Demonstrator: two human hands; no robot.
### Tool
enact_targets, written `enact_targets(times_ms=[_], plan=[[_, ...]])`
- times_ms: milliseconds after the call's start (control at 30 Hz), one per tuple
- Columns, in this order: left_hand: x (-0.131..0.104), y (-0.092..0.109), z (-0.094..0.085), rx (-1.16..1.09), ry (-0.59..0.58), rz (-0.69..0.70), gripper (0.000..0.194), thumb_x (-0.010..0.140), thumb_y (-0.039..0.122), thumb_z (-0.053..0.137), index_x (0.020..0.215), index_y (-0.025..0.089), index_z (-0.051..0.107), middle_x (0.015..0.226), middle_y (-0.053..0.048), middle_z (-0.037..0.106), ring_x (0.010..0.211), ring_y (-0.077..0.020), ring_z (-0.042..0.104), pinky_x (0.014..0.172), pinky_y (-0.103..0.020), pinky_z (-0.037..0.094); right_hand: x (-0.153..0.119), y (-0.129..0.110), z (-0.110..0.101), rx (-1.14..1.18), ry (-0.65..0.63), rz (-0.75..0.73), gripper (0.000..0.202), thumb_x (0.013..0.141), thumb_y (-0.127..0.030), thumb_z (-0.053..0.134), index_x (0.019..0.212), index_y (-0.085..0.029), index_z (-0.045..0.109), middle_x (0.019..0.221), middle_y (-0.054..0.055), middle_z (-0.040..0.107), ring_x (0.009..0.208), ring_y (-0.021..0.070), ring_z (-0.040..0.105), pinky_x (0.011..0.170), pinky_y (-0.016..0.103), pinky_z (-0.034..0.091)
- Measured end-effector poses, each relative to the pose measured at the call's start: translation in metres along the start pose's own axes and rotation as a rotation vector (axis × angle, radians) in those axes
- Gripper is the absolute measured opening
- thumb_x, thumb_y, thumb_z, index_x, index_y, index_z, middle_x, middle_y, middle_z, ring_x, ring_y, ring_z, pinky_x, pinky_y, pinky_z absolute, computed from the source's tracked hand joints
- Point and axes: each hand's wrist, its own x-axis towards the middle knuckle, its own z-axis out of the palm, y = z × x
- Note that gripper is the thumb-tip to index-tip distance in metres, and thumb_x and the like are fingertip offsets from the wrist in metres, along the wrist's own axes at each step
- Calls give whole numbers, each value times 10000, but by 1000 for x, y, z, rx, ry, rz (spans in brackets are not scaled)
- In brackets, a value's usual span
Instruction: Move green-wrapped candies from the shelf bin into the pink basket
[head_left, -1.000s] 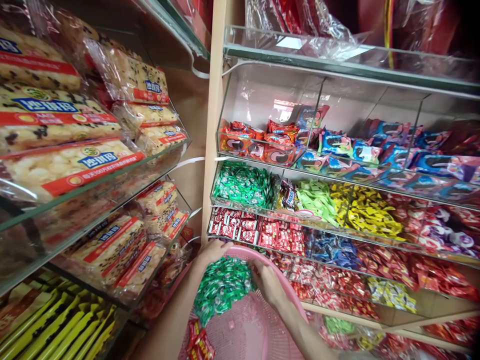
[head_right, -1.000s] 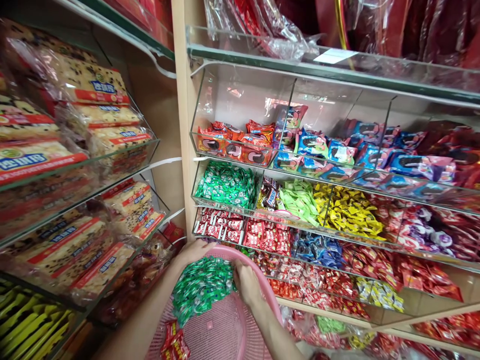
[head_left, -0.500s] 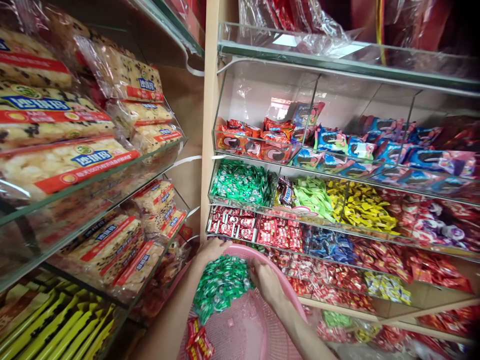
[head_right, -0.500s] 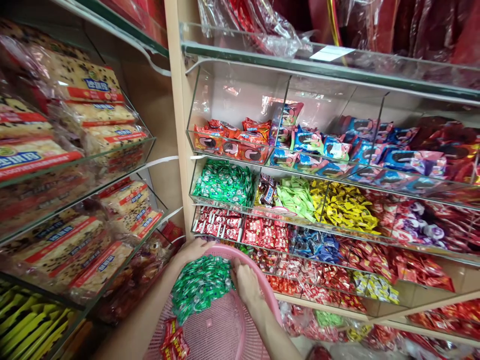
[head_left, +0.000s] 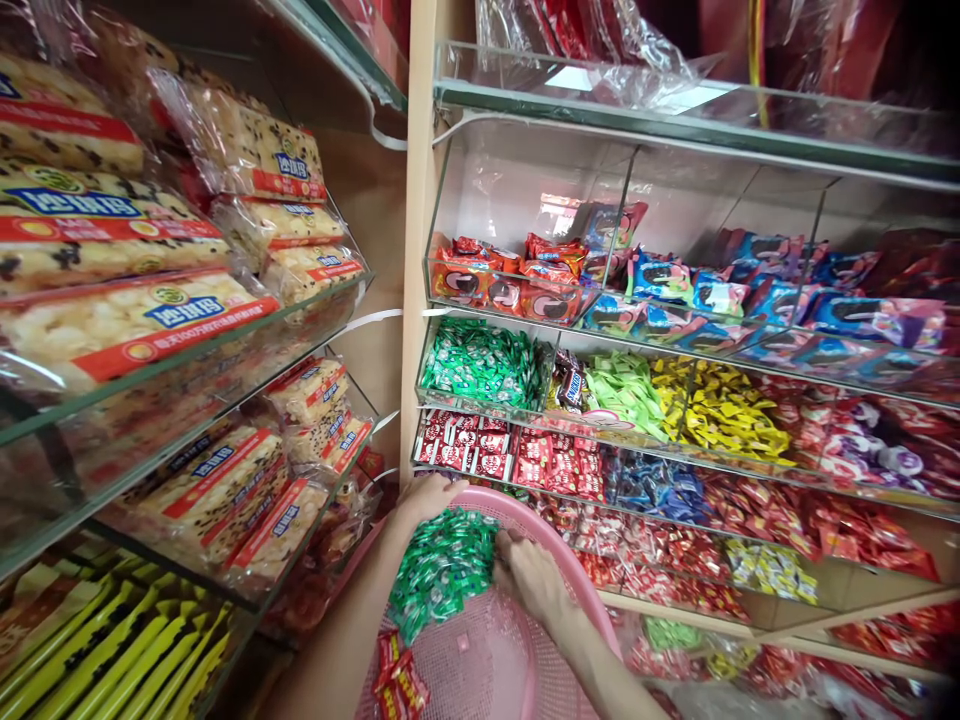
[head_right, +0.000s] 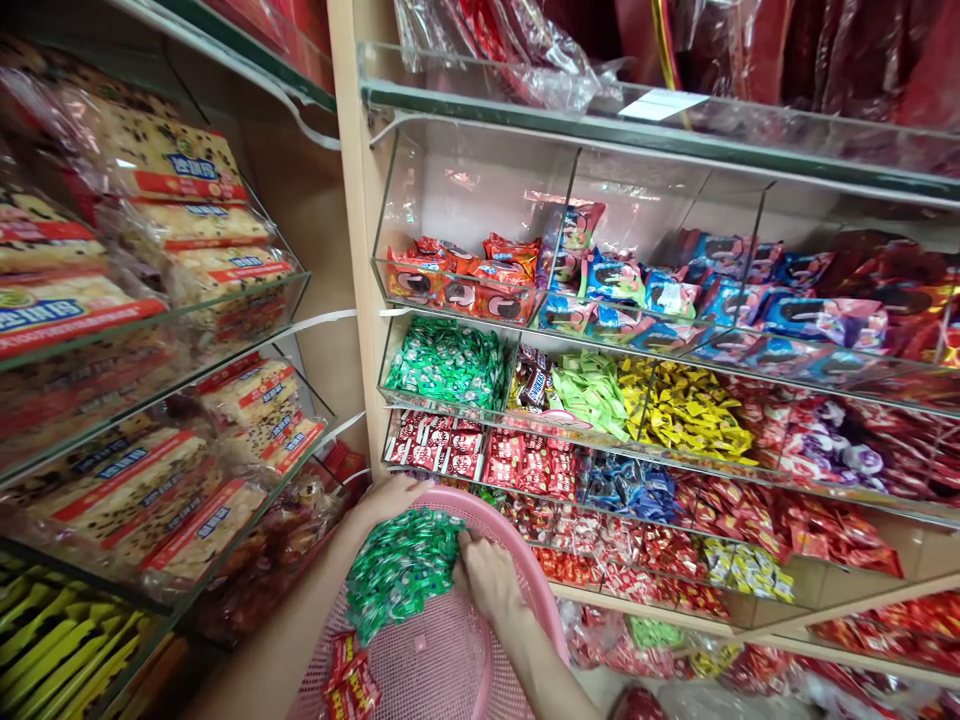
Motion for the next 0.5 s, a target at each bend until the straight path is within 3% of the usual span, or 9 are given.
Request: enact_targets(times_ms=[167, 333, 500], plan=[[0, -1, 1, -1, 16, 5, 677, 847, 680, 248, 899, 213, 734, 1039, -121, 730, 1006, -300, 662, 825, -342, 476, 1, 1, -14, 213, 87, 102, 182, 911, -206, 426, 882, -176, 603, 838, 71, 689, 730, 179, 641, 589, 245, 353], [0, 0, 1, -1, 6, 6, 663, 849, 669, 251, 888, 216, 733, 1015, -117, 736, 984, -288, 671, 810, -328, 478, 1, 4, -12, 677, 214, -4, 294, 924, -342, 411, 789, -176, 613, 723, 33, 629, 671, 165, 566, 612, 246, 385], [-2, 2, 0, 6, 14, 5, 652, 853, 658, 252, 879, 221, 736, 1013, -107, 740, 993, -277, 672, 820, -316, 475, 6, 2, -3, 909, 137, -37, 310, 857, -431, 490, 742, -172, 614, 658, 13, 564, 628, 153, 503, 583, 243, 374]])
